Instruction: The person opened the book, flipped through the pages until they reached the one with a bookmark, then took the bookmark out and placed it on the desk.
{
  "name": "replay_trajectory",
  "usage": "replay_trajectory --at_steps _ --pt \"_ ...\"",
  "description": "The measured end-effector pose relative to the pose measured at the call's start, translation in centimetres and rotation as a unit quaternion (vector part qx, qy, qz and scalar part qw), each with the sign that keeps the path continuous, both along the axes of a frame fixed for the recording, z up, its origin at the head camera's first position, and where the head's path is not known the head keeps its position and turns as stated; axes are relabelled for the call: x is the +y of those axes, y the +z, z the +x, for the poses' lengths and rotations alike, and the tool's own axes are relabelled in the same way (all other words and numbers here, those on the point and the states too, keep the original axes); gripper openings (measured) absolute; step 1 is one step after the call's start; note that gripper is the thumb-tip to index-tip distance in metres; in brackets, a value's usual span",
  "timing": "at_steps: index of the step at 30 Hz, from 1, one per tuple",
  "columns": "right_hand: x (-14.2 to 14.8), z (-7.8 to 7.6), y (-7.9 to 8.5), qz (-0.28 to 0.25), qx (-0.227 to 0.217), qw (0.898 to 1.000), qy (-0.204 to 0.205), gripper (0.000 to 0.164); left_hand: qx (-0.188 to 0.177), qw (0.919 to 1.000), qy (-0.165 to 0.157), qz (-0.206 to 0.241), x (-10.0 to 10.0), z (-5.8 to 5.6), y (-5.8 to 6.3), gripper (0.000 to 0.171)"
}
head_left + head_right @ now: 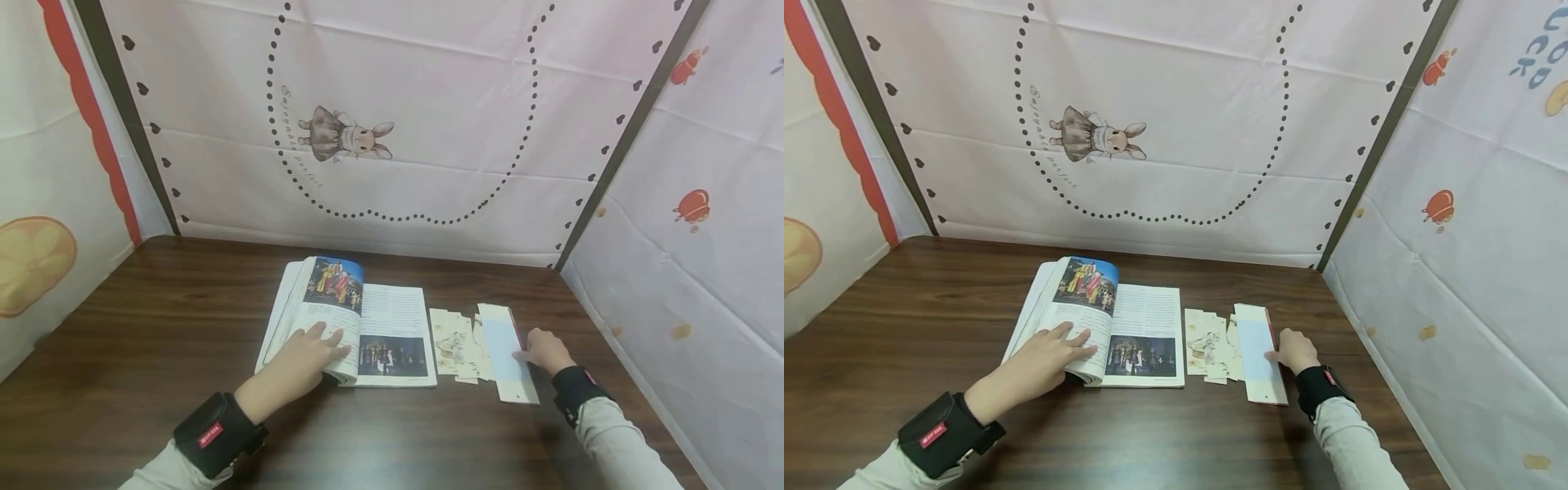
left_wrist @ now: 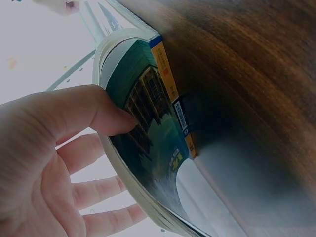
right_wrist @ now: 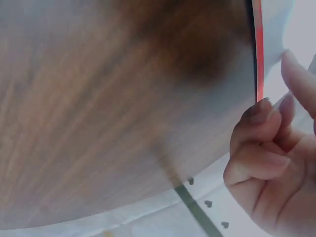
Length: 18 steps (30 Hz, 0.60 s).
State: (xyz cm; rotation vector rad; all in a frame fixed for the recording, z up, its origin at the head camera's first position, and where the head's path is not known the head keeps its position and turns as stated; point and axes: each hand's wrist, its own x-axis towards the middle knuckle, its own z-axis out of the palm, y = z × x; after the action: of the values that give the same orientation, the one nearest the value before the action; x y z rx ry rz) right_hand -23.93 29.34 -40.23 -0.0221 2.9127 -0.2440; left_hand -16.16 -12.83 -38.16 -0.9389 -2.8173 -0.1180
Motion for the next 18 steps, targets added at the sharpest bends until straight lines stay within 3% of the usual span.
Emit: replay_trajectory --at_steps 3,5,7,9,11,13,15,18 --pt "-1.0 -0.5 0.5 0.021 0.033 0.999 0.014 0.032 0.000 0.9999 0.011 0.000 -0.1 -0.1 0.0 0.051" --pt "-2.2 -0.7 0.7 0.010 0.067 0.996 0.051 0.026 -0.002 0.9999 0.014 0.000 0.0 -0.1 0.0 0.051" --pt "-4.2 -0.5 0.7 -0.027 0.105 0.988 0.113 0.023 -0.007 0.9999 0.012 -0.001 0.1 -0.1 -0.1 0.050" --pt "-7.0 0.0 0.5 -0.065 0.126 0.970 0.200 0.025 -0.012 0.9998 0.012 -0.004 0.1 0.1 -0.2 0.049" --pt "-10.0 0.8 0.4 -0.071 0.116 0.949 0.285 0.036 -0.018 0.9997 0.014 -0.006 0.2 0.2 -0.4 0.049" --pt "-12.9 1.6 0.4 -0.051 0.086 0.933 0.345 0.053 -0.018 0.9996 0.022 -0.009 0.1 0.4 -0.5 0.049" --pt "-15.1 2.3 0.4 -0.008 0.064 0.924 0.377 0.068 -0.019 0.9994 0.027 -0.008 0.0 0.4 -0.4 0.050" --pt "-16.8 2.9 0.3 0.046 0.049 0.922 0.382 0.080 -0.026 0.9992 0.030 -0.004 0.2 0.4 -0.4 0.051"
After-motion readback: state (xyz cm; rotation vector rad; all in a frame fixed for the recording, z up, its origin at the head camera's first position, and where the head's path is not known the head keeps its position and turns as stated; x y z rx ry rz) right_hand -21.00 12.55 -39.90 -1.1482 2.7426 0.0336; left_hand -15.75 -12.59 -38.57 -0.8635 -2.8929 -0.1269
